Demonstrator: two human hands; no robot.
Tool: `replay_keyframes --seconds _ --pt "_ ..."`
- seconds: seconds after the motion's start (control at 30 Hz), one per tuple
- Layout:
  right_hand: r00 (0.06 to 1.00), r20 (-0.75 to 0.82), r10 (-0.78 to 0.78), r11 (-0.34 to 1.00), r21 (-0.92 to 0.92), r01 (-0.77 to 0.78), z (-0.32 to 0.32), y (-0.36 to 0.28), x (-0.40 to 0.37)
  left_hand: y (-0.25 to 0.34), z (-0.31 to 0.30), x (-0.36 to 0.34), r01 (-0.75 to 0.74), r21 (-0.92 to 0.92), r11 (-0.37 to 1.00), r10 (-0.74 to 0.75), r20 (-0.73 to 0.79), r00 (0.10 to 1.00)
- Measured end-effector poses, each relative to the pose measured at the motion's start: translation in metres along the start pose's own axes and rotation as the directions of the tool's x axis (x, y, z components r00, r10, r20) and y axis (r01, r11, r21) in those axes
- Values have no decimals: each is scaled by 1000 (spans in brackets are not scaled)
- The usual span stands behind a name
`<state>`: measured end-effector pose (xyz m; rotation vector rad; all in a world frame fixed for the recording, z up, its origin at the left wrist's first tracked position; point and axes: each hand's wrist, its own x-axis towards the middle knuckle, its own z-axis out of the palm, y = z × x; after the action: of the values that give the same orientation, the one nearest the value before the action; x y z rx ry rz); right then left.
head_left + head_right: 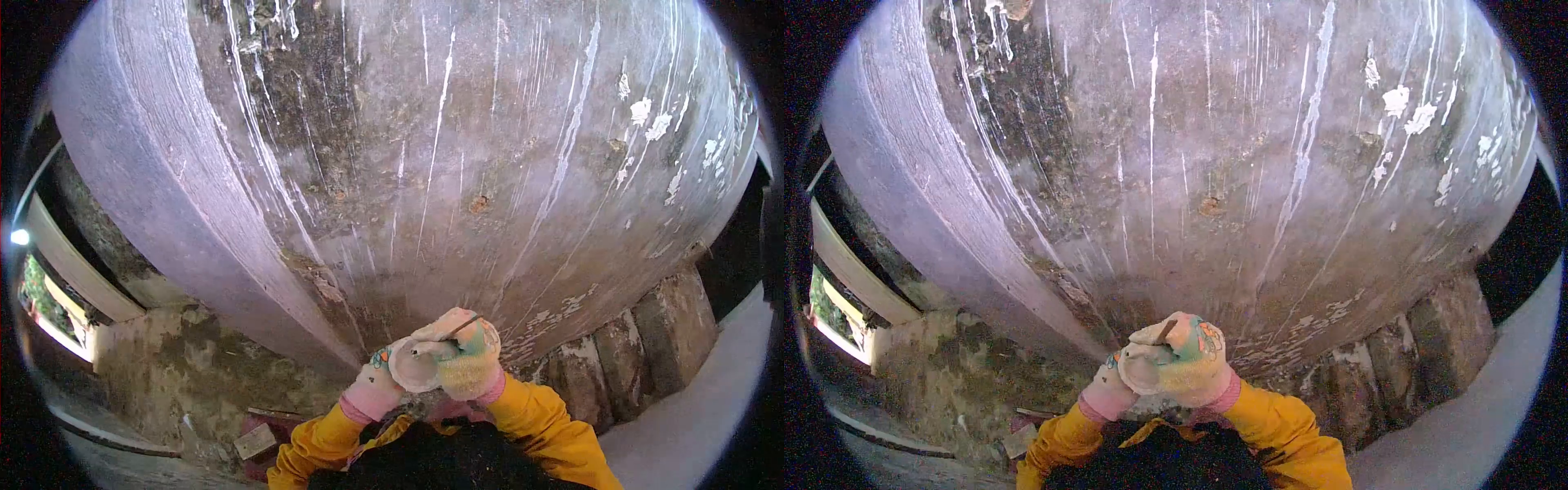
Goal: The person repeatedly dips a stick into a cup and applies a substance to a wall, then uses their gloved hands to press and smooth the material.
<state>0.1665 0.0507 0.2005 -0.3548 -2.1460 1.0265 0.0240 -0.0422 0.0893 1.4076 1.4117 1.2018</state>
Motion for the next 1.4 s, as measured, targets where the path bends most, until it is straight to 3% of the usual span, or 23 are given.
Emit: replay_keyframes --seconds 0.07,0.17,0.23,0.3,0.33,0.37,0.4,0.47,0.5,0.53,0.6,0.63,0.67,0.7,0.73,0.8,0.83,0.93,1.07,1.17,1.23,1.33,1.4 --pt "997 -69 19 996 89 -13 5 0 -3 4 -6 -2 -73 528 846 45 66 997" --pt "975 -218 -40 993 103 64 10 4 -1 29 -8 3 -205 482 852 112 214 970" --pt "949 -290 -128 989 30 142 14 8 0 33 -2 4 -196 496 846 148 134 980" --pt "909 -400 118 962 273 -5 20 10 -1 39 5 5 -184 513 839 182 53 982" --pt "910 -398 114 961 278 1 21 9 -1 43 8 6 -143 96 985 145 -19 989" --pt "878 -432 205 907 421 -5 22 6 -2 45 9 7 -100 -343 934 82 -68 994" --pt "841 -449 302 832 555 -2 23 4 -5 39 9 10 -101 -341 935 80 -73 994" --pt "866 -443 230 875 485 15 22 8 -8 22 8 18 -3 -391 920 2 -3 1000" --pt "850 -525 -35 943 264 201 20 13 -6 29 11 18 129 -809 573 -64 113 992" --pt "786 -541 -300 928 27 373 21 15 -7 18 14 22 131 -810 571 -71 110 991" --pt "773 -609 -177 936 138 323 24 9 -9 -15 18 37 245 -874 420 -10 265 964" --pt "778 -618 -116 933 202 299 24 7 -10 -22 23 40 146 -790 595 71 232 970" --pt "783 -620 -55 925 264 274 23 4 -11 -7 16 33 143 -793 593 66 224 972" --pt "757 -643 -118 938 178 298 20 -4 -7 25 4 20 -44 -450 892 134 171 976" --pt "765 -635 -110 937 189 292 16 -4 -5 52 -5 10 -213 2 977 210 154 966" --pt "855 -338 -393 887 104 449 5 -2 -6 89 -15 8 -225 128 966 201 179 963" --pt "906 -255 -338 932 41 360 1 -11 -8 97 -18 9 -255 258 932 200 220 955" --pt "944 -178 -277 903 288 320 2 -11 -9 99 -19 11 -112 91 990 91 207 974" --pt "957 -185 -224 886 370 279 3 -12 -10 88 -12 8 -139 152 979 115 157 981" --pt "966 -197 -170 864 441 242 3 -12 -10 94 -12 3 -243 281 928 225 96 970" --pt "970 -202 -134 848 483 218 4 -13 -11 76 -10 1 -305 618 724 291 127 948" --pt "975 -206 -86 818 543 187 5 -13 -11 72 -10 3 -184 347 920 155 110 982" --pt "977 -205 -53 795 583 165 6 -13 -11 81 -8 0 -133 290 948 111 89 990"
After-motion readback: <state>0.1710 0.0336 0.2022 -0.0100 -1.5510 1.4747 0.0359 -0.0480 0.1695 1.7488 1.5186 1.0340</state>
